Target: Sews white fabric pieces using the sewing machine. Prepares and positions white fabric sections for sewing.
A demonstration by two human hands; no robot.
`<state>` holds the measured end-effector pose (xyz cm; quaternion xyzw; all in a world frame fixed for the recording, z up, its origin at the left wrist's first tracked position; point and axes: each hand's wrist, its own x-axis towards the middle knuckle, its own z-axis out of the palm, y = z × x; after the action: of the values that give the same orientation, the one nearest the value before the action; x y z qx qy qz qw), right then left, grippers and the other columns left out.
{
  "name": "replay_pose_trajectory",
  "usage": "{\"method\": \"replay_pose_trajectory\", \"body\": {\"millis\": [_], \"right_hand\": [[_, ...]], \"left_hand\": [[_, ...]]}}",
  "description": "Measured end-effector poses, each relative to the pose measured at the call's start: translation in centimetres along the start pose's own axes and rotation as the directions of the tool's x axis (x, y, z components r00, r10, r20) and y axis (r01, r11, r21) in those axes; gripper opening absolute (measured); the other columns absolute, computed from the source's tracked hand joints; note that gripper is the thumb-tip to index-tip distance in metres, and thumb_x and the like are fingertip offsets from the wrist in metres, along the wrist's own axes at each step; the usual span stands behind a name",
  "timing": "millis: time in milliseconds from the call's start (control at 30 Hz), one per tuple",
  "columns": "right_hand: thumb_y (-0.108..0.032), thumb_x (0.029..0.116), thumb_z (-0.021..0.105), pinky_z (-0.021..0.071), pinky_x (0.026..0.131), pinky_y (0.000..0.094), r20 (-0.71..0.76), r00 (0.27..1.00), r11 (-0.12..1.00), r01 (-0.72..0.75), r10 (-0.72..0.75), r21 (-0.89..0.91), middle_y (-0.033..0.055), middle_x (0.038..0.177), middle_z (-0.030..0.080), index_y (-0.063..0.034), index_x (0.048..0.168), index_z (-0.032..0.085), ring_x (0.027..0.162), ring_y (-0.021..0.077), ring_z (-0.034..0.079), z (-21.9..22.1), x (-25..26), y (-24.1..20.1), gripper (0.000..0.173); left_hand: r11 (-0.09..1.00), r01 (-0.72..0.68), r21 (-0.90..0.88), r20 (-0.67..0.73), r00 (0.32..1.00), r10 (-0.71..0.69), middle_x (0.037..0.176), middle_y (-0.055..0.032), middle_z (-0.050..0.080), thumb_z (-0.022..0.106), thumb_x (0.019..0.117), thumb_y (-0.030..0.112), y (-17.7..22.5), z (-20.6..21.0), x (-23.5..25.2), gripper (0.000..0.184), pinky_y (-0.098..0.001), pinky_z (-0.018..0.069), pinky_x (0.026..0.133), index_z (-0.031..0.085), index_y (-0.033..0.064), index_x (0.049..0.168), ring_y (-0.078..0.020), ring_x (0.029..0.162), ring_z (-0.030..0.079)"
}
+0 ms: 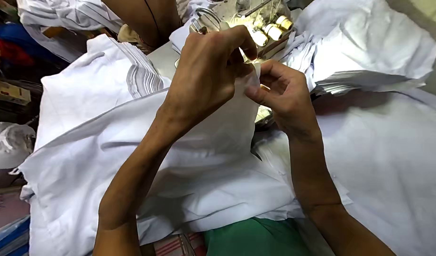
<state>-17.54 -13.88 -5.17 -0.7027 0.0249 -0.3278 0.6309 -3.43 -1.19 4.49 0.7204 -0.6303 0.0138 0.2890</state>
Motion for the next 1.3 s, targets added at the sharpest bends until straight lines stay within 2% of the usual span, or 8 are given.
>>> {"method": "replay_pose_trajectory", "body": {"millis": [167, 267, 400, 567, 733, 933, 1200, 1300], "right_hand": [[-0.01, 0.0996, 0.064, 0.0585, 0.076, 0.0215, -0.123, 0.992, 0.999, 0.03, -0.025, 0.036, -0.0026, 0.089, 0.07, -0.0045, 0.102, 0.068, 0.081, 0.0033, 0.068, 0.2, 0.7, 0.4, 0.007], [-0.008, 0.0993, 0.066, 0.0577, 0.076, 0.0184, -0.193, 0.971, 0.989, 0.126, -0.139, -0.08, -0.0015, 0.092, 0.068, -0.002, 0.102, 0.067, 0.084, 0.0017, 0.067, 0.3, 0.5, 0.3, 0.007], [-0.01, 0.1024, 0.062, 0.0567, 0.079, 0.0176, -0.211, 0.957, 0.961, 0.146, -0.197, -0.236, 0.0016, 0.096, 0.069, 0.0003, 0.106, 0.066, 0.089, 0.0017, 0.067, 0.7, 0.1, 0.3, 0.012], [-0.007, 0.1023, 0.06, 0.0573, 0.081, 0.02, -0.151, 0.973, 0.972, 0.144, -0.173, -0.184, 0.0038, 0.1, 0.067, 0.001, 0.11, 0.064, 0.092, 0.0048, 0.066, 0.9, -0.3, 1.5, 0.012], [-0.015, 0.1003, 0.065, 0.0583, 0.082, 0.0218, -0.113, 0.988, 0.982, 0.088, -0.108, -0.166, 0.0019, 0.101, 0.069, -0.0013, 0.114, 0.065, 0.093, 0.0056, 0.068, 0.6, 0.0, 1.5, 0.019], [-0.007, 0.0921, 0.074, 0.0615, 0.082, 0.0264, -0.223, 0.968, 0.988, 0.085, -0.112, -0.13, 0.0038, 0.096, 0.073, -0.0007, 0.105, 0.069, 0.089, 0.0097, 0.071, 0.1, 1.1, 2.1, 0.016], [-0.011, 0.0763, 0.088, 0.0518, 0.073, 0.0202, -0.223, 0.97, 0.98, 0.055, -0.098, -0.19, 0.0006, 0.096, 0.07, -0.0035, 0.108, 0.068, 0.084, 0.0053, 0.063, -0.7, 1.8, 2.0, 0.038], [-0.013, 0.0836, 0.083, 0.0577, 0.081, 0.0245, -0.174, 0.984, 0.992, 0.028, -0.049, -0.122, 0.0018, 0.1, 0.072, -0.0031, 0.11, 0.069, 0.091, 0.0082, 0.068, -1.0, 1.7, 1.8, 0.032]], "left_hand": [[0.975, -0.149, 0.165, 0.018, 0.989, 0.148, 0.084, -0.0037, 0.07, 0.057, 0.0997, 0.008, 0.5, 0.7, 0.1, 0.022, -0.0339, 0.0492, 0.066, 0.066, 0.0086, 0.12, -0.0157, 0.073, 0.066], [0.992, -0.099, 0.083, 0.097, 0.991, 0.091, 0.091, -0.0043, 0.07, 0.06, 0.1011, 0.023, -0.4, 0.3, 0.1, 0.03, -0.0355, 0.0561, 0.077, 0.059, 0.0068, 0.126, -0.0157, 0.083, 0.069], [0.98, 0.099, -0.174, 0.104, 0.991, -0.082, 0.091, 0.0022, 0.071, 0.07, 0.0961, 0.027, -1.9, 0.4, -0.4, 0.018, -0.0202, 0.0578, 0.074, 0.07, 0.0101, 0.102, -0.0022, 0.081, 0.068], [0.918, 0.178, -0.355, 0.127, 0.982, -0.141, 0.083, 0.0052, 0.072, 0.076, 0.0916, 0.022, -2.1, 0.6, -0.3, 0.012, -0.0174, 0.0569, 0.067, 0.072, 0.0107, 0.093, -0.0005, 0.073, 0.067], [1.0, 0.001, -0.021, 0.011, 1.0, -0.001, 0.087, 0.0027, 0.073, 0.067, 0.0975, 0.02, -1.7, 1.4, 0.2, 0.011, -0.0218, 0.0547, 0.073, 0.075, 0.0128, 0.098, -0.0025, 0.079, 0.068], [0.939, -0.094, 0.331, 0.048, 0.995, 0.083, 0.084, -0.0107, 0.064, 0.061, 0.0995, 0.016, 0.0, 1.8, 1.2, 0.016, -0.0398, 0.0485, 0.068, 0.072, 0.0047, 0.095, -0.0252, 0.077, 0.065], [0.964, -0.05, 0.26, 0.037, 0.998, 0.042, 0.079, -0.0031, 0.067, 0.061, 0.1017, 0.03, -0.2, 1.4, 2.1, 0.025, -0.0359, 0.0469, 0.067, 0.071, 0.0095, 0.092, -0.0152, 0.072, 0.063], [0.965, -0.056, 0.255, 0.045, 0.998, 0.046, 0.083, -0.0041, 0.069, 0.061, 0.1017, 0.025, -0.2, 1.3, 2.0, 0.021, -0.0362, 0.0484, 0.07, 0.073, 0.0098, 0.094, -0.0161, 0.077, 0.065]]}}
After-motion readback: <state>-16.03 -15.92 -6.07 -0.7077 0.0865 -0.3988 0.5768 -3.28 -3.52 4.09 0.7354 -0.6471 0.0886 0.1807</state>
